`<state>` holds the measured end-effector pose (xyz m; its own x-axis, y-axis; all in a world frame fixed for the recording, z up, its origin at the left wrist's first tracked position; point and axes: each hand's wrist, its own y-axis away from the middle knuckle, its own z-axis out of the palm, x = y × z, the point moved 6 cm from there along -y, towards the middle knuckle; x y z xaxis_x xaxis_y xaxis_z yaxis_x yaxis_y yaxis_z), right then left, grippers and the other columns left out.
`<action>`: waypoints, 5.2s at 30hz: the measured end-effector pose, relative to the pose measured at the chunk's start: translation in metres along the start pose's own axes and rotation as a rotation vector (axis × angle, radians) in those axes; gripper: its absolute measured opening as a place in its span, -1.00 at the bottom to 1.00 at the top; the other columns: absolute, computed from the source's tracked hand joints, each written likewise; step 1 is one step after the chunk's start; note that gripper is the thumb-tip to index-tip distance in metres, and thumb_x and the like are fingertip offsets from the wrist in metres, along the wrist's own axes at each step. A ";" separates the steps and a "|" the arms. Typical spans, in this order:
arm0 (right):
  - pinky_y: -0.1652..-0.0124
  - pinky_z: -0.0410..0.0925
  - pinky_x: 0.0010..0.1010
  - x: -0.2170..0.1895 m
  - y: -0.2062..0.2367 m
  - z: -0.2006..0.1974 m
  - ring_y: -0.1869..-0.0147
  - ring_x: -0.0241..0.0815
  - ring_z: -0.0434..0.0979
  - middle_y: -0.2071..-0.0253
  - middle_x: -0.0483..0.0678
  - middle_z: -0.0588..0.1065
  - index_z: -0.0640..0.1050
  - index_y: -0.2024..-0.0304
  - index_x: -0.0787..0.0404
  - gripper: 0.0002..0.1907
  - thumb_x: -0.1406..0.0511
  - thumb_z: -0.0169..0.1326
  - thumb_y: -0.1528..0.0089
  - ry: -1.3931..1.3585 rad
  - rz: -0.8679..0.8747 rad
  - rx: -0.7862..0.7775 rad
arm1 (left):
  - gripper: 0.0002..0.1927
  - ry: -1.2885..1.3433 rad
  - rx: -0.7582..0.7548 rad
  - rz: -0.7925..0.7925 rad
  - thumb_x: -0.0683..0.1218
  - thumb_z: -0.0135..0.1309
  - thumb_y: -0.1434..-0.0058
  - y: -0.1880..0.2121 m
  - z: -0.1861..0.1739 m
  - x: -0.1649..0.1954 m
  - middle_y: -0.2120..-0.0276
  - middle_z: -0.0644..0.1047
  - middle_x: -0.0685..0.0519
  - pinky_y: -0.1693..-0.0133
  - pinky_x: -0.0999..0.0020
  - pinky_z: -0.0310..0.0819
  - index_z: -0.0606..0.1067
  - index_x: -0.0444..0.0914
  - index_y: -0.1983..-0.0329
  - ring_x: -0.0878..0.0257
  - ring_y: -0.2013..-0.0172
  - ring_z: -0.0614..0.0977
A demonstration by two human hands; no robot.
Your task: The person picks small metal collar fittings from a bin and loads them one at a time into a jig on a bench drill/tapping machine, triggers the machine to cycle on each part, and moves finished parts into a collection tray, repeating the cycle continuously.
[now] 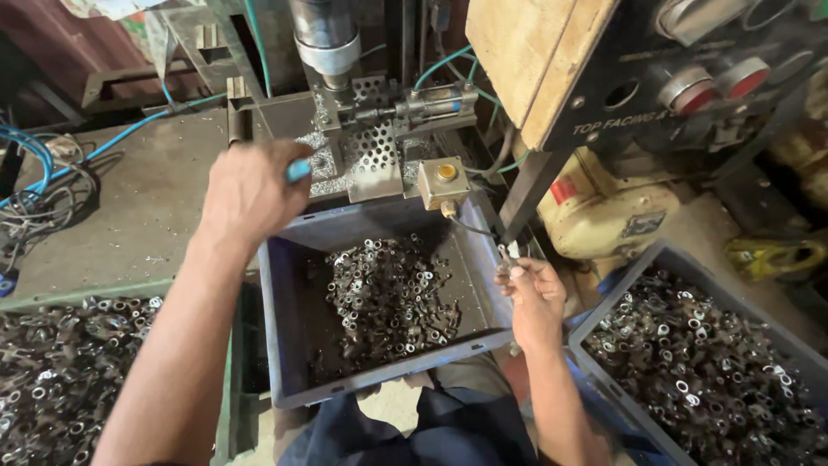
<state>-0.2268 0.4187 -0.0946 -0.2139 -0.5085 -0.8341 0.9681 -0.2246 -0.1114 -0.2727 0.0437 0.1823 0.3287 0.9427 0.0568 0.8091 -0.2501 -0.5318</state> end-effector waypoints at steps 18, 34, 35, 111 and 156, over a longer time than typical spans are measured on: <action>0.21 0.37 -0.44 -0.007 0.006 0.010 0.19 -0.19 0.63 0.16 0.03 0.62 0.51 0.01 0.30 -0.81 0.39 0.11 -0.33 0.134 -0.028 -0.029 | -0.82 -0.384 -0.291 0.032 -0.17 0.04 -0.18 -0.081 0.031 0.031 0.39 0.65 -0.21 0.26 0.06 0.60 0.64 -0.26 0.43 -0.07 0.30 0.73; 0.23 0.37 -0.46 -0.014 -0.002 0.029 0.20 -0.20 0.61 0.16 0.02 0.59 0.52 0.01 0.34 -0.81 0.41 0.11 -0.33 0.182 0.009 0.022 | -0.75 0.802 -0.057 -0.340 -0.21 0.15 -0.22 0.082 0.085 -0.044 0.18 0.70 -0.08 0.01 0.33 0.54 0.63 -0.30 0.04 0.17 0.13 0.71; 0.24 0.37 -0.45 -0.016 -0.003 0.035 0.20 -0.19 0.61 0.16 0.02 0.58 0.52 0.01 0.33 -0.80 0.41 0.11 -0.32 0.190 0.035 0.059 | -0.74 0.721 -0.023 -0.332 -0.19 0.18 -0.21 0.101 0.087 -0.039 0.14 0.69 -0.11 0.01 0.30 0.54 0.62 -0.29 0.02 0.13 0.11 0.71; -0.26 0.29 -0.08 -0.081 0.002 0.122 -0.34 0.23 0.40 -0.26 0.21 0.43 0.44 -0.25 0.29 -0.40 0.19 0.24 -0.22 1.241 -0.638 -0.295 | -0.80 0.181 0.248 -0.691 -0.07 0.15 -0.37 0.250 0.080 -0.118 0.14 0.65 -0.15 0.04 0.14 0.56 0.63 -0.24 0.02 -0.05 0.16 0.68; -0.03 0.40 -0.48 0.018 0.087 0.168 -0.01 -0.30 0.51 -0.01 -0.03 0.54 0.49 -0.31 0.34 -0.53 0.41 0.13 -0.33 0.350 0.208 -0.511 | -0.79 0.507 0.076 -0.134 -0.12 0.27 -0.06 0.170 0.042 0.092 0.39 0.61 -0.03 0.26 0.12 0.51 0.58 -0.25 0.24 -0.02 0.38 0.61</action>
<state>-0.1683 0.2500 -0.0283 -0.0433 -0.1789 -0.9829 0.9432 0.3169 -0.0992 -0.1257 0.0973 0.0618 0.4341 0.7357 0.5199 0.8289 -0.1002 -0.5504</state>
